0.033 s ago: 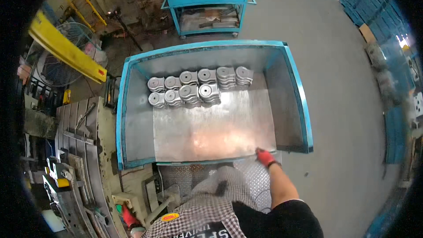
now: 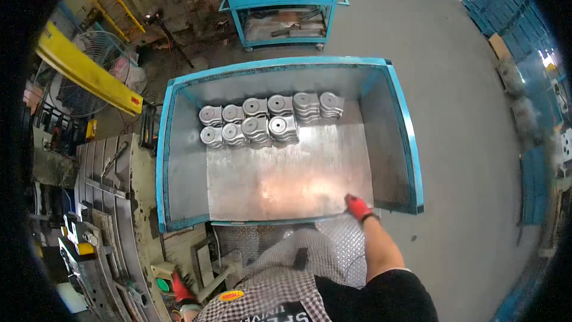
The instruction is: Operating a large hydraulic press to shape metal parts and stacking the finished components.
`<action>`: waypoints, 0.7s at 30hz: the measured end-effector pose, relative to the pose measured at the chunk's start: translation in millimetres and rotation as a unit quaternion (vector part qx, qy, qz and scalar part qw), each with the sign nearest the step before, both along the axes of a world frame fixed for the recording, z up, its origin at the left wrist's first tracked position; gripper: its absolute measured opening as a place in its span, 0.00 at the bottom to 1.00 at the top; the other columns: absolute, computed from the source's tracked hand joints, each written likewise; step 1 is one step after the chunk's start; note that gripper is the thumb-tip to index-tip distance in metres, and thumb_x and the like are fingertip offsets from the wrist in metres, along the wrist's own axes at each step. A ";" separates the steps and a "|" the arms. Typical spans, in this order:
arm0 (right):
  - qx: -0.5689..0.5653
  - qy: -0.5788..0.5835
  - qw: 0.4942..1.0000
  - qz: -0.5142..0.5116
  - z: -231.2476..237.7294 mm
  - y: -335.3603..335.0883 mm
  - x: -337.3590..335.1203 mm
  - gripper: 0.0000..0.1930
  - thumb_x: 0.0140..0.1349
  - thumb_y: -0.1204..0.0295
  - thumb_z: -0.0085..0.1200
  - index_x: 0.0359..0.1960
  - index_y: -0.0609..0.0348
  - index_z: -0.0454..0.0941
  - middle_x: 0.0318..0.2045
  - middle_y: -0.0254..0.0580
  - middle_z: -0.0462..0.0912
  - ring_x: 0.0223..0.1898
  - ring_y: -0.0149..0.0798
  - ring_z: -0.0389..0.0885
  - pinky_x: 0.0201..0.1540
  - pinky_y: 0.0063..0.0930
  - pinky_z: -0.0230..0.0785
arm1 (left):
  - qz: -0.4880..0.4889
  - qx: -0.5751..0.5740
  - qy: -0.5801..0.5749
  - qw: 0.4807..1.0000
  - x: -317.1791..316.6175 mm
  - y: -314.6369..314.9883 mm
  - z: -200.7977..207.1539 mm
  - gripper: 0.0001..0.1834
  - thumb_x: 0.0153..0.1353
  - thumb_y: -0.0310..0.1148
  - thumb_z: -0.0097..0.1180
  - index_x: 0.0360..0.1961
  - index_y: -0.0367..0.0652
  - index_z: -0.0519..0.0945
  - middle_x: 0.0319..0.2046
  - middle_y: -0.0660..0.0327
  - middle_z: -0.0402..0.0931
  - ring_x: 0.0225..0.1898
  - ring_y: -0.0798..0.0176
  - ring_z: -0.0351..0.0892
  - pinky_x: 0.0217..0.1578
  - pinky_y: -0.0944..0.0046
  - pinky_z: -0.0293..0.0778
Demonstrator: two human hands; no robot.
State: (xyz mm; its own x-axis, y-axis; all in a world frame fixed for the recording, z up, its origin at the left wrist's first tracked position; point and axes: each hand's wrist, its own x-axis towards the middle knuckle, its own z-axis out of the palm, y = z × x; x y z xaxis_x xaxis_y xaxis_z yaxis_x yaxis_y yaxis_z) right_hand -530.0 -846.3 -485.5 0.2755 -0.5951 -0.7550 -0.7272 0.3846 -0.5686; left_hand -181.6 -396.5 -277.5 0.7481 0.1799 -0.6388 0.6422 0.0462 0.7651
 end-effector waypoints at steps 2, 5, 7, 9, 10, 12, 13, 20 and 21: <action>-0.074 -0.045 0.995 0.043 0.9 -60.2 45.6 0.23 0.62 0.54 0.35 0.43 0.60 0.73 0.40 0.43 0.76 0.37 0.38 0.76 0.42 0.32 0.66 | -0.169 -0.064 0.091 0.979 8.3 -11.6 -85.6 0.22 0.60 0.46 0.42 0.50 0.43 0.69 0.46 0.61 0.70 0.39 0.61 0.73 0.38 0.61 0.71; -0.056 -0.183 0.981 -0.029 8.8 -123.7 117.0 0.26 0.62 0.49 0.32 0.48 0.56 0.69 0.46 0.41 0.74 0.39 0.37 0.75 0.38 0.31 0.65 | -0.354 -0.150 0.066 0.921 6.6 -142.7 -128.0 0.23 0.60 0.44 0.44 0.53 0.44 0.65 0.48 0.59 0.69 0.43 0.59 0.74 0.43 0.59 0.70; 0.011 -0.223 0.966 -0.127 -20.0 -162.4 136.4 0.27 0.62 0.48 0.32 0.51 0.55 0.67 0.48 0.41 0.73 0.40 0.38 0.75 0.38 0.30 0.64 | -0.426 -0.106 0.096 0.893 10.4 -241.7 -144.8 0.20 0.61 0.37 0.44 0.52 0.39 0.66 0.46 0.57 0.69 0.46 0.58 0.71 0.48 0.63 0.67; 0.041 -0.257 0.943 -0.207 -57.2 -203.0 143.1 0.27 0.62 0.47 0.31 0.52 0.55 0.65 0.48 0.41 0.72 0.41 0.39 0.75 0.39 0.30 0.64 | -0.459 -0.100 0.167 0.867 7.1 -326.4 -168.5 0.21 0.61 0.36 0.43 0.54 0.40 0.63 0.49 0.57 0.68 0.47 0.58 0.71 0.50 0.63 0.66; 0.040 -0.269 0.932 -0.239 -74.8 -220.9 142.2 0.28 0.62 0.47 0.31 0.53 0.54 0.64 0.49 0.41 0.72 0.42 0.39 0.75 0.39 0.30 0.64 | -0.487 -0.154 0.139 0.848 1.2 -350.1 -202.2 0.21 0.62 0.38 0.43 0.54 0.40 0.63 0.49 0.58 0.68 0.47 0.59 0.71 0.47 0.62 0.67; 0.021 -0.273 0.916 -0.292 -106.7 -248.9 148.9 0.29 0.62 0.46 0.30 0.53 0.55 0.63 0.50 0.42 0.71 0.44 0.41 0.74 0.42 0.33 0.64 | -0.504 -0.226 0.151 0.820 -7.2 -389.4 -258.4 0.22 0.62 0.40 0.43 0.55 0.41 0.63 0.50 0.59 0.68 0.47 0.60 0.70 0.46 0.62 0.67; 0.002 -0.286 0.909 -0.304 -121.4 -263.5 146.8 0.29 0.62 0.46 0.30 0.53 0.55 0.63 0.50 0.42 0.71 0.44 0.41 0.73 0.42 0.34 0.64 | -0.495 -0.248 0.194 0.809 -16.7 -411.2 -272.5 0.22 0.62 0.40 0.43 0.55 0.41 0.63 0.50 0.59 0.67 0.48 0.60 0.70 0.47 0.61 0.67; -0.118 -0.274 0.918 -0.261 -169.2 -328.2 175.5 0.30 0.62 0.45 0.29 0.52 0.56 0.65 0.49 0.44 0.71 0.47 0.42 0.71 0.47 0.33 0.63 | -0.576 -0.271 0.173 0.752 -37.2 -461.6 -322.9 0.24 0.63 0.39 0.41 0.57 0.39 0.59 0.53 0.57 0.64 0.52 0.60 0.67 0.52 0.62 0.63; -0.126 -0.273 0.917 -0.261 -174.8 -338.5 181.9 0.30 0.62 0.45 0.28 0.52 0.57 0.66 0.49 0.44 0.72 0.48 0.42 0.71 0.47 0.32 0.63 | -0.570 -0.271 0.177 0.756 -36.7 -451.1 -340.2 0.24 0.63 0.38 0.41 0.58 0.39 0.59 0.53 0.57 0.65 0.52 0.61 0.66 0.53 0.63 0.62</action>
